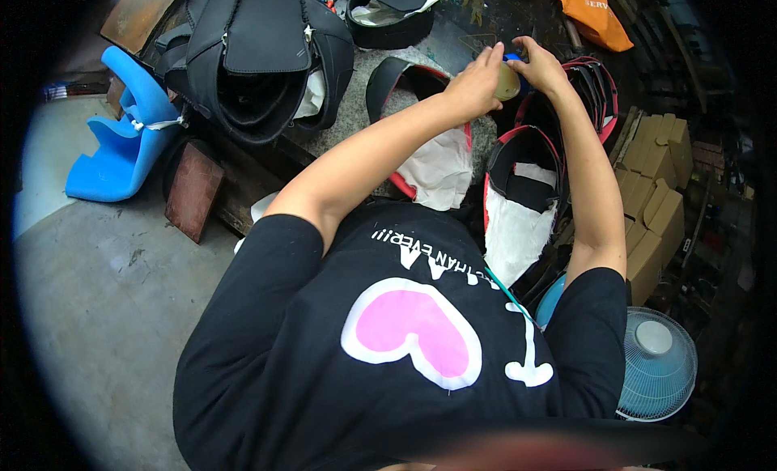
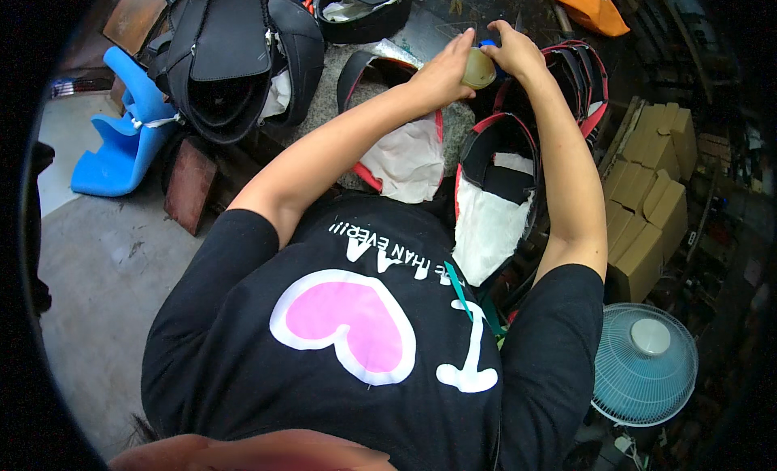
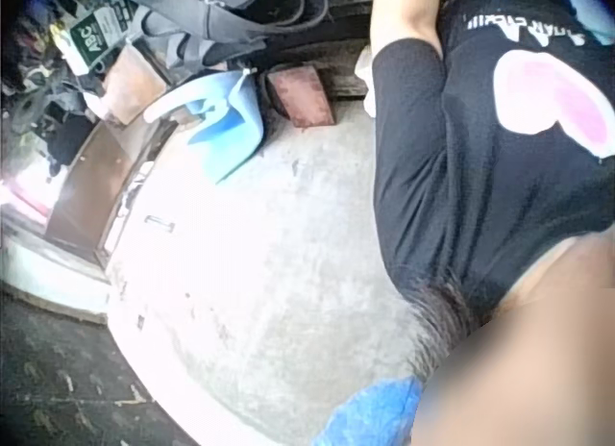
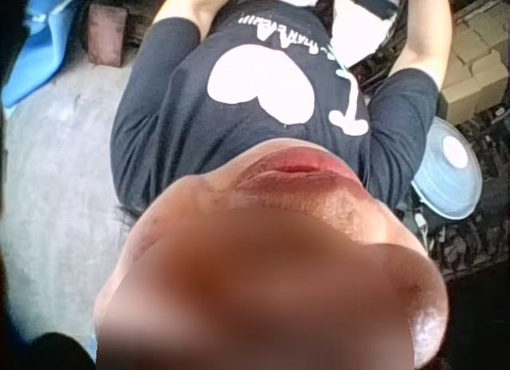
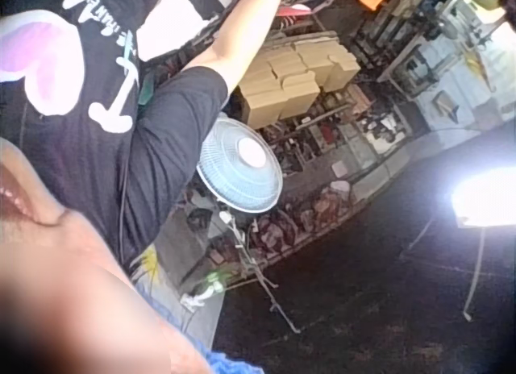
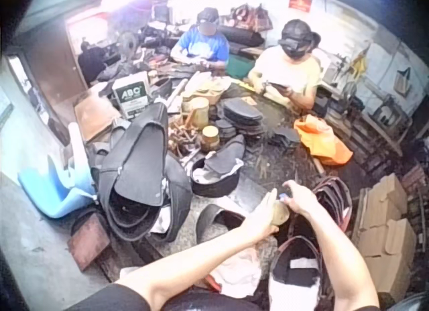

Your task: The person works on a black and red bag, inserting and adjusting a white fabric piece inside the opening. They use scissors to trim the fabric and repeatedly tuck and smooth the material into the bag's interior. The person handles multiple similar bags on the table, repositioning them while continuing to adjust the fabric inside the primary bag.

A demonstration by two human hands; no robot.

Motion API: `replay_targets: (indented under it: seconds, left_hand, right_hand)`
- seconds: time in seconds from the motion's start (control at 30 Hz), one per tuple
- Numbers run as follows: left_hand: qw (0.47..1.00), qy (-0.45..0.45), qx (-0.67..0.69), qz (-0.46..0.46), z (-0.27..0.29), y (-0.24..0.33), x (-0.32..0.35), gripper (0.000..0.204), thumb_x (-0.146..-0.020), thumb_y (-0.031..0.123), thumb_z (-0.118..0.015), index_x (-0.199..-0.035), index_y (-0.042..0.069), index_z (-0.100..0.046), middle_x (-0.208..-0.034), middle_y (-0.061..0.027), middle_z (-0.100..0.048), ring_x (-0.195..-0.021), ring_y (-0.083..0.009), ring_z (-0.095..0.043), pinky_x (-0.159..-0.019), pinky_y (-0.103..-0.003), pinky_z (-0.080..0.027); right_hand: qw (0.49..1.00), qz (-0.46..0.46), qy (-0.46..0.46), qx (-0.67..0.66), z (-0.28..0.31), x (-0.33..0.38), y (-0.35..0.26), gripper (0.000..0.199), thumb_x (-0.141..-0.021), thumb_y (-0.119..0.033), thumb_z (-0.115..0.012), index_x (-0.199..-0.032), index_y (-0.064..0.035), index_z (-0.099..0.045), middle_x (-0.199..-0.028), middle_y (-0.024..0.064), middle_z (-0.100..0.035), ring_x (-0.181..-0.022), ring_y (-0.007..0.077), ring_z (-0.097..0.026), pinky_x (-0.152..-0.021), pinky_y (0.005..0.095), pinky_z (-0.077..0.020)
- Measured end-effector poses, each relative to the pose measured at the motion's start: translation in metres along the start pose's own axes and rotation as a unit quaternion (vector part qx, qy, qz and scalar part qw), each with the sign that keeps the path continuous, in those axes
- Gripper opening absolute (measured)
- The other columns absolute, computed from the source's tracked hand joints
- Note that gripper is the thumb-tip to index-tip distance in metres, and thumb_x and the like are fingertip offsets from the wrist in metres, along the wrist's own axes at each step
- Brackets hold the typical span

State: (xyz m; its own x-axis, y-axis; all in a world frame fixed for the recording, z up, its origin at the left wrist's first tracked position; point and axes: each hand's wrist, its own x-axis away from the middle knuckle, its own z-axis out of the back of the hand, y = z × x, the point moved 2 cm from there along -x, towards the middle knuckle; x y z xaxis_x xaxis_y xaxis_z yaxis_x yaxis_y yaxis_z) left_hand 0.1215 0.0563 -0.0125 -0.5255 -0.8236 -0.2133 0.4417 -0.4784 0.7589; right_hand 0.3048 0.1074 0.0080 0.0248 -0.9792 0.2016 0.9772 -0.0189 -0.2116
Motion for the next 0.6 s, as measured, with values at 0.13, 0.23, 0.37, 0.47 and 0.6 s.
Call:
replay_targets:
  seconds: [0.13, 0.23, 0.37, 0.47, 0.6]
  left_hand:
    - [0.998, -0.018, 0.025, 0.061, -0.017, -0.009, -0.017, 0.117, -0.066, 0.008, -0.083, -0.151, -0.001, -0.003, -0.130, -0.0291, -0.048, -0.118, -0.0449, -0.051, -0.099, -0.047, -0.046]
    - [0.997, -0.005, 0.052, 0.063, -0.015, -0.012, -0.015, 0.120, -0.065, 0.007, -0.083, -0.153, 0.006, 0.000, -0.138, -0.0291, -0.039, -0.119, -0.0471, -0.051, -0.097, -0.049, -0.048]
    - [0.998, -0.045, 0.020, 0.041, -0.009, -0.009, -0.009, 0.115, -0.064, 0.010, -0.086, -0.153, 0.015, -0.013, -0.149, -0.0310, -0.025, -0.128, -0.0488, -0.043, -0.102, -0.049, -0.046]
    - [0.997, -0.064, -0.045, 0.028, -0.005, 0.000, -0.004, 0.105, -0.064, 0.013, -0.087, -0.149, 0.012, -0.025, -0.150, -0.0316, -0.023, -0.133, -0.0465, -0.039, -0.104, -0.046, -0.045]
    - [0.993, 0.057, -0.073, -0.073, 0.016, 0.017, 0.004, 0.084, -0.071, 0.013, -0.080, -0.142, 0.011, -0.037, -0.142, -0.0219, -0.039, -0.124, -0.0401, -0.049, -0.099, -0.045, -0.047]
  right_hand:
    - [0.991, 0.013, 0.130, 0.019, 0.016, 0.037, -0.028, 0.052, -0.083, -0.041, -0.069, -0.126, -0.0173, -0.054, -0.114, 0.0163, -0.066, -0.106, 0.0366, -0.063, -0.085, 0.0477, -0.0515]
    - [0.988, 0.073, 0.127, 0.037, 0.008, 0.057, -0.047, 0.047, -0.088, -0.037, -0.064, -0.129, -0.0182, -0.051, -0.115, 0.0175, -0.064, -0.101, 0.0378, -0.065, -0.083, 0.0495, -0.0519]
    - [0.984, 0.029, 0.143, -0.105, 0.012, 0.035, -0.024, 0.041, -0.093, -0.027, -0.057, -0.132, -0.0151, -0.049, -0.110, 0.0231, -0.066, -0.101, 0.0413, -0.064, -0.083, 0.0504, -0.0512]
    - [0.977, 0.049, 0.205, 0.034, 0.027, -0.005, 0.009, 0.036, -0.094, -0.020, -0.053, -0.128, -0.0112, -0.052, -0.104, 0.0236, -0.067, -0.098, 0.0381, -0.066, -0.081, 0.0487, -0.0512]
    - [0.974, -0.043, -0.022, 0.221, 0.001, -0.052, 0.033, 0.038, -0.098, -0.025, -0.041, -0.133, -0.0156, -0.053, -0.123, 0.0208, -0.063, -0.114, 0.0372, -0.061, -0.093, 0.0509, -0.0484]
